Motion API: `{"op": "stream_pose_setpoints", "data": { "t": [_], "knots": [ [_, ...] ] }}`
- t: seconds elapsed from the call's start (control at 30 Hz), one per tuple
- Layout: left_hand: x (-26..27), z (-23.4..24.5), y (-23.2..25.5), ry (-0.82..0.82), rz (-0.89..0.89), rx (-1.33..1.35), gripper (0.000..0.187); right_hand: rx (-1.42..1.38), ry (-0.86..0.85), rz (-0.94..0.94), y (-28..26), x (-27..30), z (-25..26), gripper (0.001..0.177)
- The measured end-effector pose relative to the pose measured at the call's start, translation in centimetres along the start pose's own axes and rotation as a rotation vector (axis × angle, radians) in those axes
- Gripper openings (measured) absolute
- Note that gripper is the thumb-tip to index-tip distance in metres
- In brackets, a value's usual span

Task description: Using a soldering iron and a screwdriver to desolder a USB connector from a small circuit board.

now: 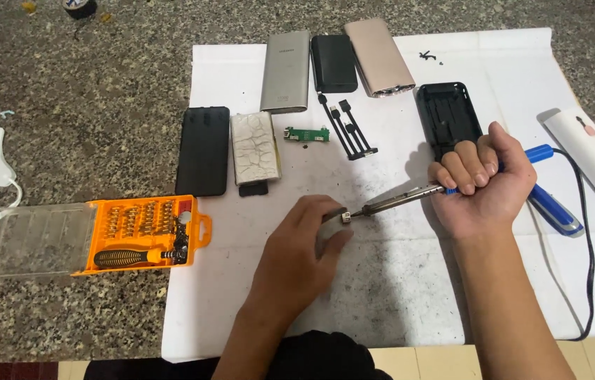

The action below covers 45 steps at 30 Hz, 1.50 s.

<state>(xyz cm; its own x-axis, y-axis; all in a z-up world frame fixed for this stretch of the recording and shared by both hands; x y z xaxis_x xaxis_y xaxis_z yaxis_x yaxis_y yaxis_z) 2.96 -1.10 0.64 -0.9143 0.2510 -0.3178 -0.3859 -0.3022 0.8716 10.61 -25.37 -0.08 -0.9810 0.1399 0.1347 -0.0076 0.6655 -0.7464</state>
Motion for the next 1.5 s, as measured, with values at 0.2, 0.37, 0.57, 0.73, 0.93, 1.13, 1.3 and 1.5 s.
{"op": "stream_pose_setpoints", "data": {
  "t": [0.2,0.37,0.57,0.73,0.93,1.13,1.3,1.5],
  "knots": [
    [0.0,-0.5,-0.9,0.0,-0.037,-0.116,0.031,-0.024,-0.047,-0.005,0.0,-0.1,0.0,0.051],
    [-0.1,-0.5,-1.0,0.043,-0.058,-0.119,0.023,-0.119,-0.008,-0.008,-0.2,0.1,-0.1,0.051],
    [0.4,-0.4,-0.6,0.058,-0.085,-0.118,0.021,-0.244,0.021,0.022,-0.6,0.5,0.9,0.05],
    [0.0,0.5,0.1,0.173,-0.174,-0.196,0.02,-0.28,0.035,0.03,-0.6,-0.1,1.2,0.052],
    [-1.0,1.6,-0.2,0.28,-0.208,-0.426,0.016,-0.307,-0.058,0.048,-0.6,0.1,1.3,0.05],
    [-3.5,3.3,-1.6,0.327,-0.257,-0.561,0.019,-0.291,-0.017,0.051,-0.6,0.1,0.8,0.05],
    [-4.6,3.9,-2.8,0.365,0.063,-0.557,0.023,-0.154,0.058,0.084,-0.5,-0.2,1.5,0.053],
    [-6.6,4.3,-1.5,0.351,0.26,-0.419,0.03,-0.147,0.065,0.084,-0.6,-0.1,1.2,0.053]
  ]
}}
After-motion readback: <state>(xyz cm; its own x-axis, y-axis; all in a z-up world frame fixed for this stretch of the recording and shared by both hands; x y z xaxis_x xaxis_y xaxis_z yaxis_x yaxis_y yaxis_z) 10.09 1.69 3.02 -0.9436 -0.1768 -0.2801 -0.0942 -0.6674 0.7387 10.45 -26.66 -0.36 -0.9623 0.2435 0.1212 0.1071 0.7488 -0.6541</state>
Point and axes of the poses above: each hand's wrist, its own x-axis away from the middle knuckle, its own z-axis out of the back of the hand, y = z × x, the point moved 3 cm from there along -x, towards the middle knuckle, and after that the axes turned 12 degrees about x, right-handed, at the moved point
